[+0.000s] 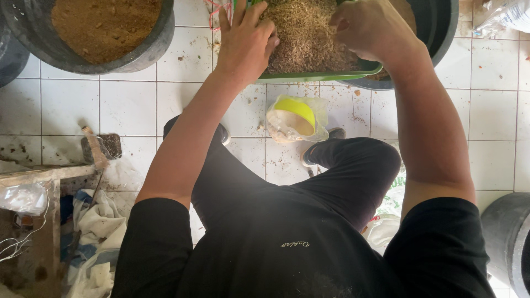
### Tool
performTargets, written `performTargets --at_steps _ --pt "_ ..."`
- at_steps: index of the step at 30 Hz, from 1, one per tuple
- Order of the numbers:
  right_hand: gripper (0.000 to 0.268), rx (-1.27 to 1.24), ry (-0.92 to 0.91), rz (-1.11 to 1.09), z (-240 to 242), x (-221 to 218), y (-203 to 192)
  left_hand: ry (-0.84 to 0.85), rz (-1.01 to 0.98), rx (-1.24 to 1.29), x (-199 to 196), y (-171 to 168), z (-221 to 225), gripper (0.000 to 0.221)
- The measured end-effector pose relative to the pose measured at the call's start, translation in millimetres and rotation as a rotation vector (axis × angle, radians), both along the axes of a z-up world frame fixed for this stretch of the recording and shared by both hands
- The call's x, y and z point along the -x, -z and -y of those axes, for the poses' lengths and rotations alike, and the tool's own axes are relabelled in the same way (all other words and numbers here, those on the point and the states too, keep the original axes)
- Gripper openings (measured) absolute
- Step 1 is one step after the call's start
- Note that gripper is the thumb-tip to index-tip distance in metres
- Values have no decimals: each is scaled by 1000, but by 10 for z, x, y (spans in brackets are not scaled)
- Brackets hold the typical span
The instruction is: The person pours grain from a yellow bowl into a green tray, then uses hands and a wooden stick to spread and level the grain. The person repeatedly scoops grain from a large black tub into the tray and continues to level it with the stick.
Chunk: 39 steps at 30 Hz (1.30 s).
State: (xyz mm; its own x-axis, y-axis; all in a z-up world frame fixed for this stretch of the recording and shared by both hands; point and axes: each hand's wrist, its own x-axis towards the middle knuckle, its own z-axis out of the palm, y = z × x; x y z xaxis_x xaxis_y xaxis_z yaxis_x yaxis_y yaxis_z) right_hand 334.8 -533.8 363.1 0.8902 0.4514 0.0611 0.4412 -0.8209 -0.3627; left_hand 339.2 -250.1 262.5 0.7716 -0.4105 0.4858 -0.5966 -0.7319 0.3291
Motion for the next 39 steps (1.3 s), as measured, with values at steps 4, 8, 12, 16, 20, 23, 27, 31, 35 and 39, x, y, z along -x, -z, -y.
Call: performTargets --at_steps 4,8,12,16,20,23,27,31,35,39 --pt "17 -34 -60 108 -170 14 -22 -17 15 43 25 -23 89 18" --pt "18 135 103 4 -216 26 -109 -35 -29 89 69 -12 98 15" --pt "12 141 45 69 -74 -16 -233 -100 -40 36 87 -39 119 18" --pt "36 349 -113 86 -198 -238 -167 -171 -49 -28 115 -99 135 22" --pt "40 303 -57 -89 -542 -468 14 -166 -73 -65 115 -127 108 22" --pt "41 442 146 -307 -589 -638 -46 -179 -94 -17 100 -129 115 23" --pt "59 391 -9 -235 -605 -981 97 -170 -92 21 110 -134 134 25" --pt "53 531 -94 -213 -664 -1460 642 -184 -113 43 128 -169 144 24" --pt "29 875 -194 -191 -420 -1758 978 -182 -92 55 151 -181 141 29" --pt "57 569 -94 -120 -218 -1762 923 -178 -128 52 140 -200 149 28"
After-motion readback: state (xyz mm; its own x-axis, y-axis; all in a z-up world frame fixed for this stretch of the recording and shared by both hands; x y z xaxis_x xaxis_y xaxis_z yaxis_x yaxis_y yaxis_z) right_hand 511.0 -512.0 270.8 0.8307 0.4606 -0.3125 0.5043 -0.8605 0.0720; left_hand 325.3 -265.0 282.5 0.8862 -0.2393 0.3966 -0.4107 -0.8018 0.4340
